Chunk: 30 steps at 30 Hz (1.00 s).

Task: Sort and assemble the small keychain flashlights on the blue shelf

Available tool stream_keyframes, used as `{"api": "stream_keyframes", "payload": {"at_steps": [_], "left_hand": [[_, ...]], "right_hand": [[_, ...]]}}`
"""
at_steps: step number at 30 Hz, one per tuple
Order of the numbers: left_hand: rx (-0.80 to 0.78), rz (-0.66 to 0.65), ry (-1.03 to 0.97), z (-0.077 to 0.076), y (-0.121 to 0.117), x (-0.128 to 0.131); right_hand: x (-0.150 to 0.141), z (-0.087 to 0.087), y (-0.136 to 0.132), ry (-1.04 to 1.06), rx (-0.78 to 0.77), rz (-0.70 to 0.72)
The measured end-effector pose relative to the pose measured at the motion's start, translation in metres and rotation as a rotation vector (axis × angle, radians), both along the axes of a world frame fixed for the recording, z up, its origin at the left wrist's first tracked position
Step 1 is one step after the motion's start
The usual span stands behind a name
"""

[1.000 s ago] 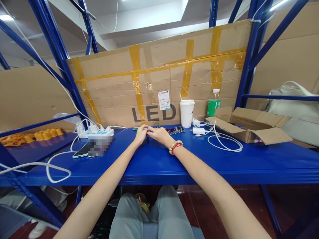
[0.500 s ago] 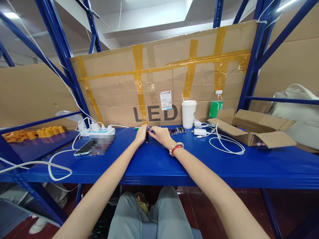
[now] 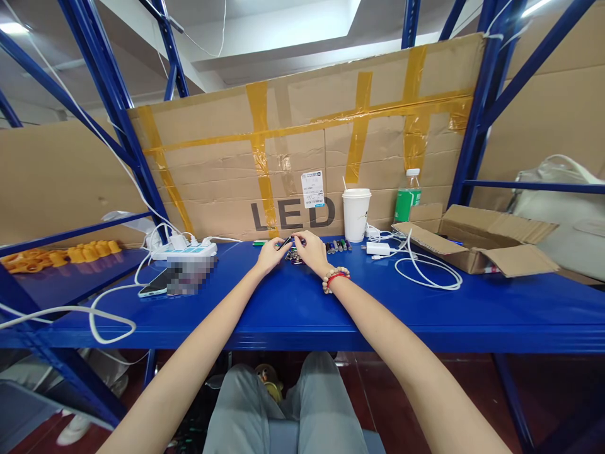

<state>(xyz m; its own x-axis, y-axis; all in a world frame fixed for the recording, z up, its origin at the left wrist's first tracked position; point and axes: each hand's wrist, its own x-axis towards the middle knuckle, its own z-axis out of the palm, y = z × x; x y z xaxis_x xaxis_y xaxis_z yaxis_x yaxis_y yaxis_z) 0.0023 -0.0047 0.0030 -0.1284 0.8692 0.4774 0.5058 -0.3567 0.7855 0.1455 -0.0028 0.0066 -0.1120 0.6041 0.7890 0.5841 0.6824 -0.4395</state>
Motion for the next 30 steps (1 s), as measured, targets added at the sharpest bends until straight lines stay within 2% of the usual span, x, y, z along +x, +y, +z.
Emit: {"api": "stream_keyframes", "payload": {"at_steps": [7,15,20,30], "left_hand": [[-0.03,0.049,0.104,-0.001,-0.003,0.002],[-0.108,0.115,0.156,0.008,-0.015,0.005],[-0.07,0.136,0.204,0.009,-0.015,0.004],[-0.052,0.13,0.158,0.003,-0.007,0.002]], "right_hand": [[-0.002,-0.003,0.003,-0.021,-0.006,0.04],[-0.003,-0.001,0.0,-0.08,0.025,0.057],[-0.002,0.0,-0.002,-0.035,0.043,0.056],[-0.002,0.0,-0.001,0.004,0.01,0.028]]}}
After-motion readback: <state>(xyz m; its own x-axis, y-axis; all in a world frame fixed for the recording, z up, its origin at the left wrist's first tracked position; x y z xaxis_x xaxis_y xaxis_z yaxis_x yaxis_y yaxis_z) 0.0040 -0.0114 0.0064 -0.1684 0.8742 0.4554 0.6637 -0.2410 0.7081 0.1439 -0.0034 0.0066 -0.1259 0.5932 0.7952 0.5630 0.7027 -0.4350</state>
